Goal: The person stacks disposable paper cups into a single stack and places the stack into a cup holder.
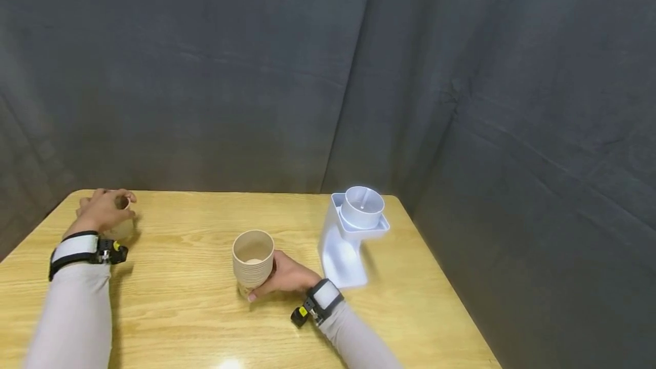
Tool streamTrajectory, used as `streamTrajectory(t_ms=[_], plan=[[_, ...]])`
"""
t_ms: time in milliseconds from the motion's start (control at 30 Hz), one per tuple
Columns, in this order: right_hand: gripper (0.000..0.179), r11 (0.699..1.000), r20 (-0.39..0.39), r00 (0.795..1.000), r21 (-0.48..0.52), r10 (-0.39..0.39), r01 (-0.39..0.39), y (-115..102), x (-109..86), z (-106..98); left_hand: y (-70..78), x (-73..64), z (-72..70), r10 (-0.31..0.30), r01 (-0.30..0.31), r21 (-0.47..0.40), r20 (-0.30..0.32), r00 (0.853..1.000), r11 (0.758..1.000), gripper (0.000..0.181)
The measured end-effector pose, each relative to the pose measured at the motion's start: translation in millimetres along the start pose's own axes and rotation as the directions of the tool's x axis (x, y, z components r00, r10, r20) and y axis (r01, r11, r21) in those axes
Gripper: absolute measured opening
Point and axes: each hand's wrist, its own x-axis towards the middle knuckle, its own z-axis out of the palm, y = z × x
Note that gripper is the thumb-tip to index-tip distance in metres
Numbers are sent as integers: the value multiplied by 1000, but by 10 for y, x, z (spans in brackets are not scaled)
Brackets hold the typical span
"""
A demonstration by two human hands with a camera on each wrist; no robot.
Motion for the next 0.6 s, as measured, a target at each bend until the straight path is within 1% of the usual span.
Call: streamTrajectory(t_ms=[167, 333, 400, 600], plan=[[83, 1000, 2, 1000, 1, -7, 7, 17, 19, -17, 102, -102, 65, -3, 2, -40, -29, 1000, 999, 36], [83, 1000, -3, 1000, -8, -8, 8, 41, 51, -36, 204, -167, 84, 3, -5, -53, -44, 999, 999, 36], [83, 1000, -7, 1000, -12, -7, 6, 47, 61, -34, 231, -193, 100, 16, -18, -48, -56, 998, 999, 37], [83, 1000, -3, 1000, 3, -5, 5, 56, 75, -18, 275, -298, 161, 76, -77, -45, -36, 996, 996, 41]])
